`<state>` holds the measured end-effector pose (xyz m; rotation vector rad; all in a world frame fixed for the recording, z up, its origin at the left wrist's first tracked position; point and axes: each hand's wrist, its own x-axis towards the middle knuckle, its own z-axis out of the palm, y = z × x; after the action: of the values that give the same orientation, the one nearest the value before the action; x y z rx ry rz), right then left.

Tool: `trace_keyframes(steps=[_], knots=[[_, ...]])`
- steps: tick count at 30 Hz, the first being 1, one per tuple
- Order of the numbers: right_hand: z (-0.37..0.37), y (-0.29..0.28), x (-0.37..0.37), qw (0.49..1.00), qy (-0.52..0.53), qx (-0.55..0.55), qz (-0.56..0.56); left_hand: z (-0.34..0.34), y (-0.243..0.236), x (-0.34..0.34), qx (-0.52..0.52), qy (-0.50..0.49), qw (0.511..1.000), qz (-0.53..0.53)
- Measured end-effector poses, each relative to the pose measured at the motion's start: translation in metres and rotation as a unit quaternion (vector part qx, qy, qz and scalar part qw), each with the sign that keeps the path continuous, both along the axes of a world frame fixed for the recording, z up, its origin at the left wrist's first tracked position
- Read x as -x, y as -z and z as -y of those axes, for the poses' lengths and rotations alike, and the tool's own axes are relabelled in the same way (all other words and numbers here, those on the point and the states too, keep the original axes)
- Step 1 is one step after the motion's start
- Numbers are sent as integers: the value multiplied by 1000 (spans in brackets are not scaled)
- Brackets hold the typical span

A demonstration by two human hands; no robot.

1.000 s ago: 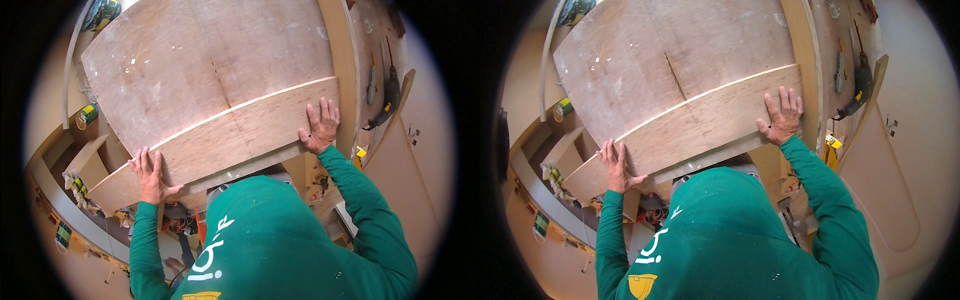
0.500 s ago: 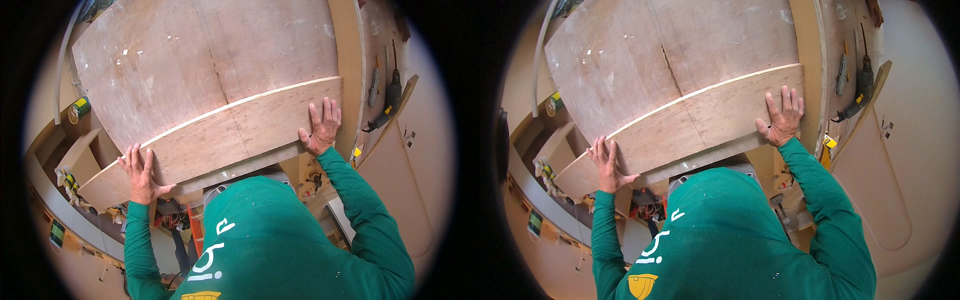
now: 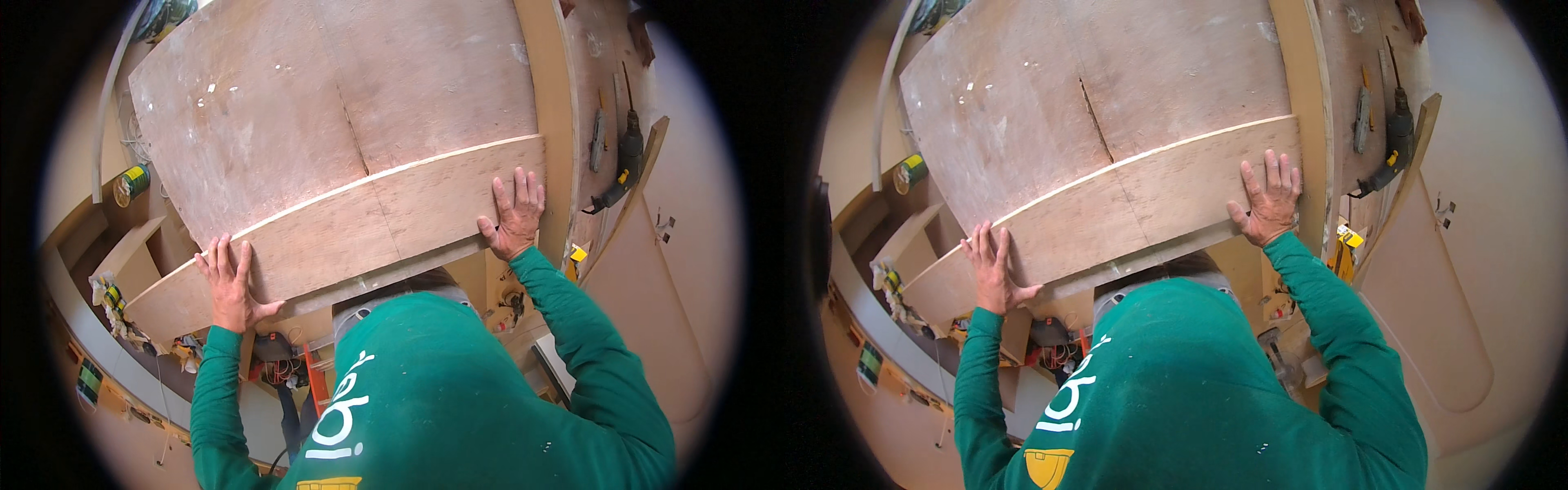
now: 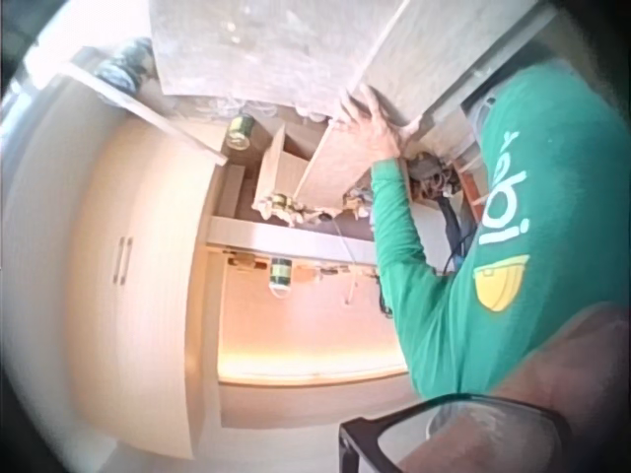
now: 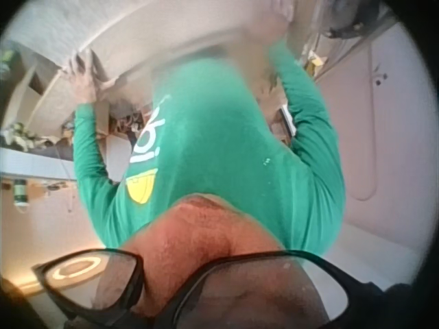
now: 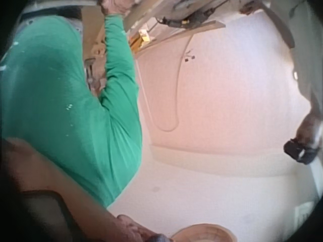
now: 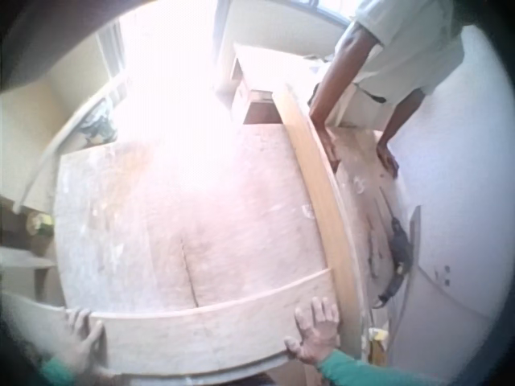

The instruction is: The person uses a power drill to fasten a wooden strip to a large board, then lifts and positions a long wooden trim piece against the ceiling near a window. The person aligns the trim and appears to secure it in place.

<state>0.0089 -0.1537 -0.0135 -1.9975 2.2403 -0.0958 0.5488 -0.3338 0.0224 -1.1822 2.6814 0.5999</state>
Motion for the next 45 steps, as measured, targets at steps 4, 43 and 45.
trace_keyframes(steps=[4,43,45], knots=[[-7,-1,0,1000,-5,-2,-2,-10,0,-2,-5,2,1000,8],[29,-6,31,998,-61,27,-16,8,2,2,-1,14,1000,19],[28,-5,32,998,-62,25,-18,8,2,3,-2,12,1000,18]])
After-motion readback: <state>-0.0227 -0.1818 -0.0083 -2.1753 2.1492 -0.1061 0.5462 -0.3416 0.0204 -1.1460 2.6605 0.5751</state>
